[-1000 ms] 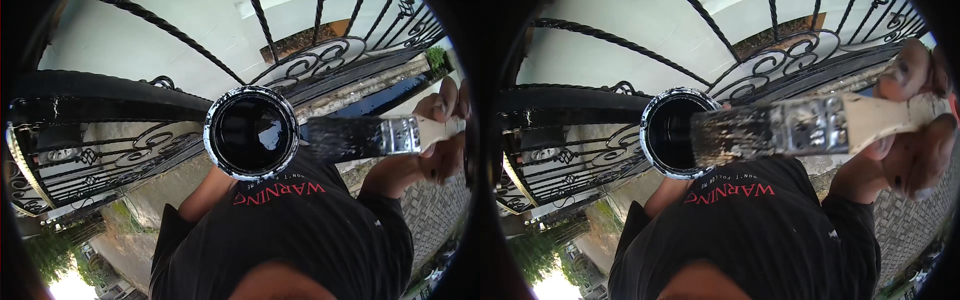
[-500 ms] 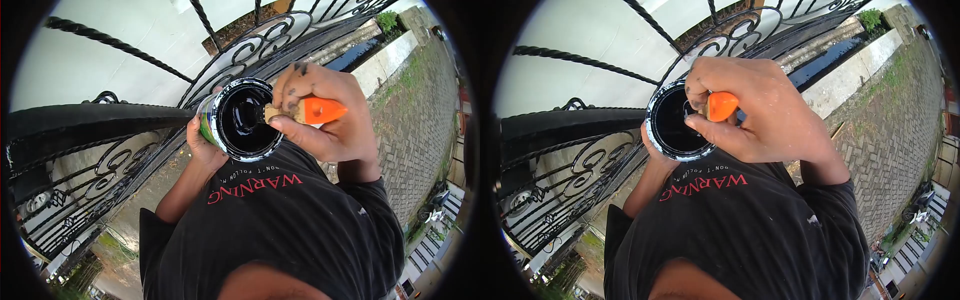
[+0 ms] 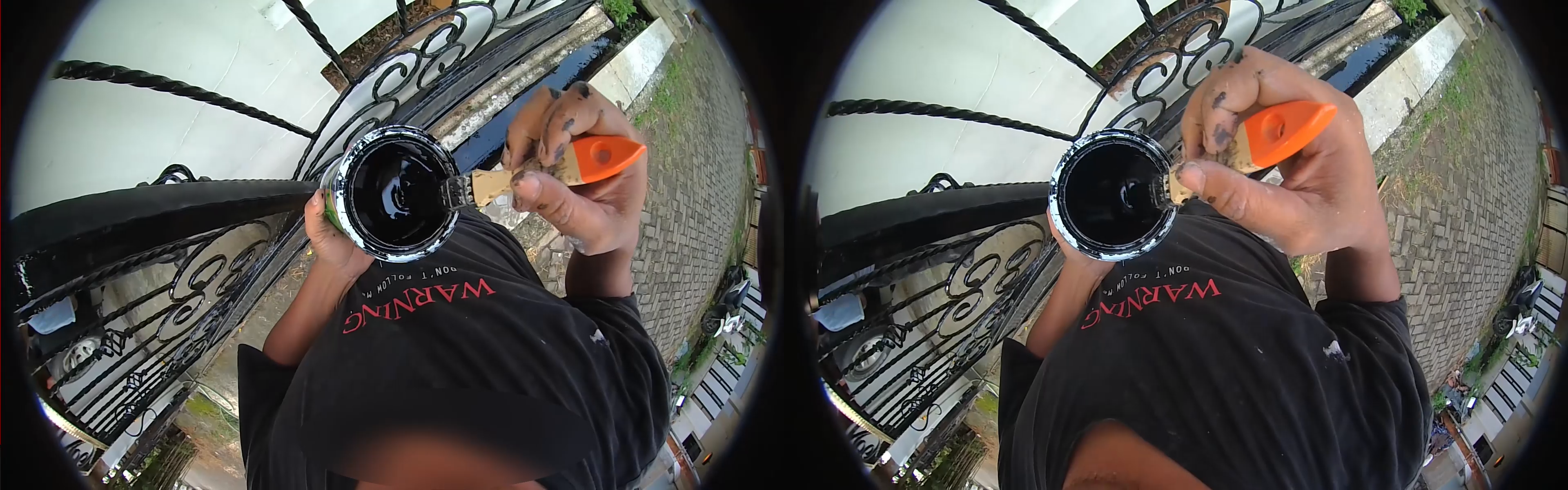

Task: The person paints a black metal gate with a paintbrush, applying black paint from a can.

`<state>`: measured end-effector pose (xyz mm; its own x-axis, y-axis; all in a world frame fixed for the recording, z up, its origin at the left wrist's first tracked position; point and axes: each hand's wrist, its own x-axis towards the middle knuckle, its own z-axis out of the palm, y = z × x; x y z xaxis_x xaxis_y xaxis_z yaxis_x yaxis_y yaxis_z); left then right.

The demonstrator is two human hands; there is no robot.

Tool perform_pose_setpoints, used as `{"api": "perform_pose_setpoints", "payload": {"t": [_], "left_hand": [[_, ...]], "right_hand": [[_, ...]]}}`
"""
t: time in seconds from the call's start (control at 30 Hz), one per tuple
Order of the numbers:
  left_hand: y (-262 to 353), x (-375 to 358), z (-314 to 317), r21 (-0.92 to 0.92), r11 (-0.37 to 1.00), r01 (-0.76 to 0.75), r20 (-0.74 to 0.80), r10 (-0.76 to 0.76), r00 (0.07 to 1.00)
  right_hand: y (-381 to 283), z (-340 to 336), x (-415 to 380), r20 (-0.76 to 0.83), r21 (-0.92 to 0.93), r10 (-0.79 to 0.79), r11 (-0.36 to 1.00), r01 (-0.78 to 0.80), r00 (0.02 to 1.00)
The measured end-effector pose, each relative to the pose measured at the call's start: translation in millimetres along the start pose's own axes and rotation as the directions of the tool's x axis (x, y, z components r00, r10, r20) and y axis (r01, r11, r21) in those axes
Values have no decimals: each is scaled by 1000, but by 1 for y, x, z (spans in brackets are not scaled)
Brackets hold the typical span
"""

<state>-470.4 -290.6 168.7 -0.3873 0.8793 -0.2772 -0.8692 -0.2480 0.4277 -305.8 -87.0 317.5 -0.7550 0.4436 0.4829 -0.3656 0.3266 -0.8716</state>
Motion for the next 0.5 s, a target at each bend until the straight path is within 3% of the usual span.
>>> {"api": "perform_pose_setpoints", "payload": {"t": [0.03, 0.17, 0.5], "left_hand": [[1, 0, 14, 141, 989, -51, -47, 58, 997], [3, 0, 12, 96, 995, -6, 42, 2, 999], [10, 1, 8, 130, 991, -29, -12, 30, 999]], "right_hand": [[0, -1, -1, 7, -14, -14, 1000, 14, 1000], [-8, 0, -1, 3, -46, -12, 999, 12, 1000], [-14, 0, 3, -53, -67, -31, 997, 28, 998]]}}
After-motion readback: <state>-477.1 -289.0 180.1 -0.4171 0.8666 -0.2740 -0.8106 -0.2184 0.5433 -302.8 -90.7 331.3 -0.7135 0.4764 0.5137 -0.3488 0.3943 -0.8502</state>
